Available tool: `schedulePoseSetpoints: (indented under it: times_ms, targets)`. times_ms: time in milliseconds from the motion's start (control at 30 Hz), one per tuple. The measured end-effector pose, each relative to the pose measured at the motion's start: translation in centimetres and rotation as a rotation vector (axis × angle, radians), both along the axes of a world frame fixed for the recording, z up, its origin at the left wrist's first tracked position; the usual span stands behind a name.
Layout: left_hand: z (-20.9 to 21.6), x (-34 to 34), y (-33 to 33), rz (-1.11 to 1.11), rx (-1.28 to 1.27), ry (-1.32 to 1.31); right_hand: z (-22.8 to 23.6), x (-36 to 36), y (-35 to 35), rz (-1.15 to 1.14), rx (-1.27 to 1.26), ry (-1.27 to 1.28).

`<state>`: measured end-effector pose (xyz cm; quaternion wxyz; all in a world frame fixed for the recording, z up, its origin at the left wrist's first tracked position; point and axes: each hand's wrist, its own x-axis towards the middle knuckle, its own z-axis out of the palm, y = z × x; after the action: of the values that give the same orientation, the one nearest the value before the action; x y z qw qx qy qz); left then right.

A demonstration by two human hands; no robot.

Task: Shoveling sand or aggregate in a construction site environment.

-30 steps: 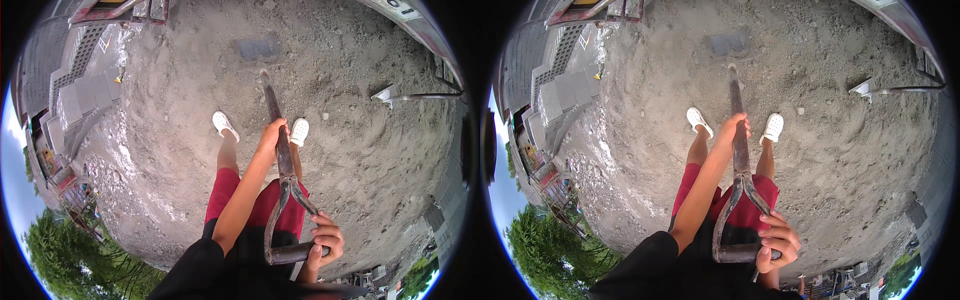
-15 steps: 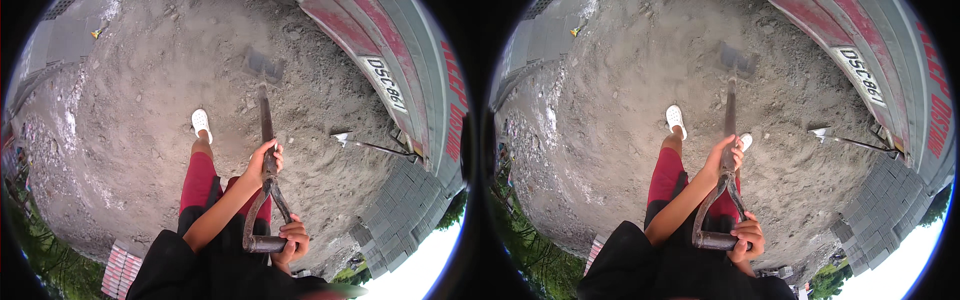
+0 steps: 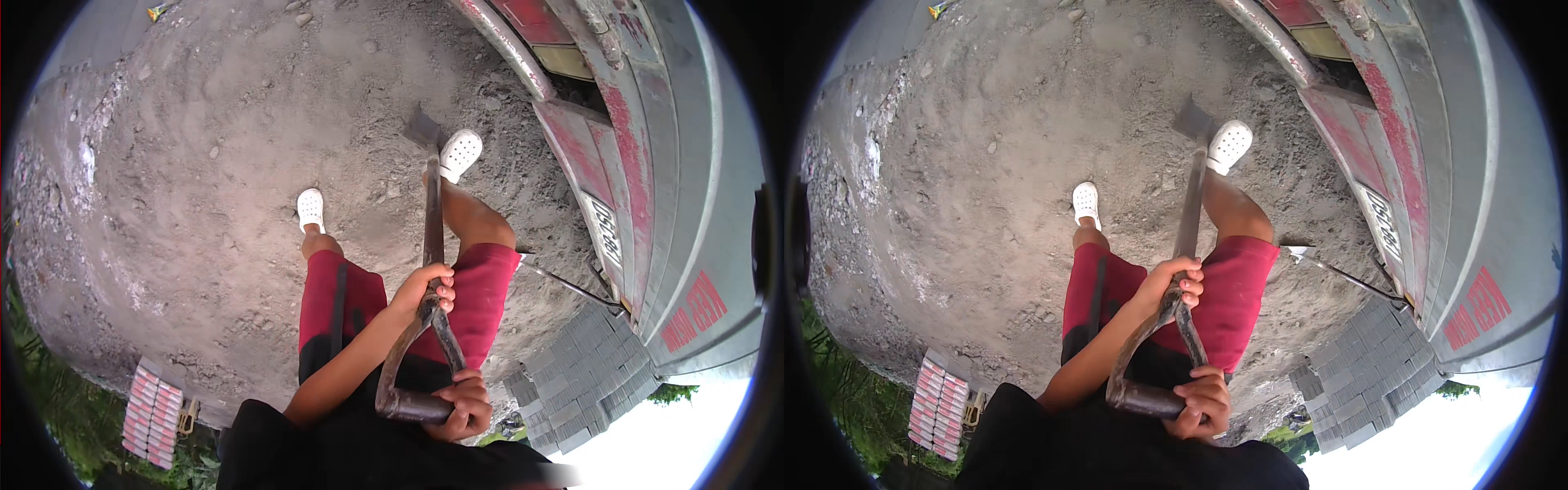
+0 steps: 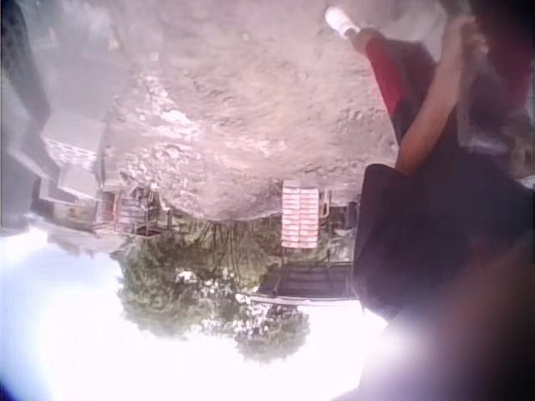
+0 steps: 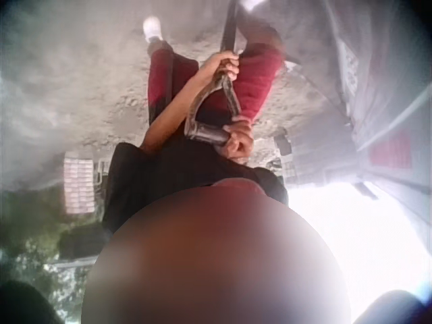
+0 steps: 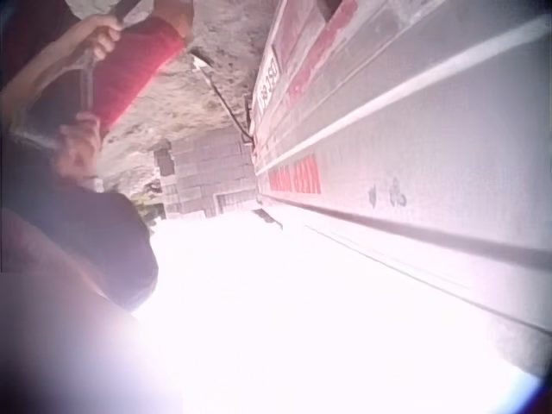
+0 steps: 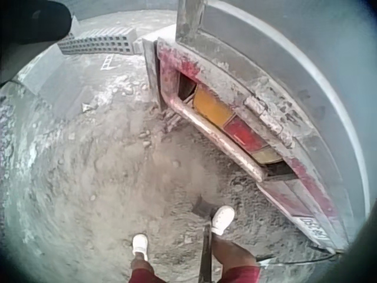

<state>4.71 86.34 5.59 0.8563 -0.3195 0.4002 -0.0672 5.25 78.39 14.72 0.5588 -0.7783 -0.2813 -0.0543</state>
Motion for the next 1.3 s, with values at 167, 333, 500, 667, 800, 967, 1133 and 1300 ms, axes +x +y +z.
schedulePoseSetpoints:
  times_ms: [167, 333, 500, 667, 800, 967, 1133, 1300]
  targets:
    - [-14.8, -9.7, 7.5, 0.089, 0.019, -0.324, -4.7, -6.0, 6.8, 0.662, -0.140, 0.455]
    - [-28.0, -23.2, 4.1, -0.054, 0.551, -0.079, -16.0, -13.6, 11.0, 0.883, -0.517, 0.565]
    - [-20.7, -20.9, 0.1, -0.017, 0.163, -0.233, -12.7, -18.4, 5.9, 0.848, -0.804, 0.485]
    - [-15.9, -17.6, -2.9, 0.195, 0.112, -0.199, -6.1, -18.1, 1.2, 0.729, -1.082, 0.367]
    - [-3.9, -13.2, -9.5, 0.202, 0.342, 0.000, 5.9, -12.8, -2.3, 0.588, -1.276, 0.438]
    - [5.0, -10.6, -8.2, 0.148, 0.341, 0.165, 13.2, -7.7, -1.5, 0.628, -1.192, 0.577]
    - [4.3, -4.4, -5.2, -0.117, 0.371, 0.212, 12.4, 0.7, 0.8, 0.591, -1.168, 0.671]
    - [2.0, -2.7, -5.9, -0.290, 0.345, 0.325, 9.2, 2.6, -2.2, 0.758, -1.074, 0.770]
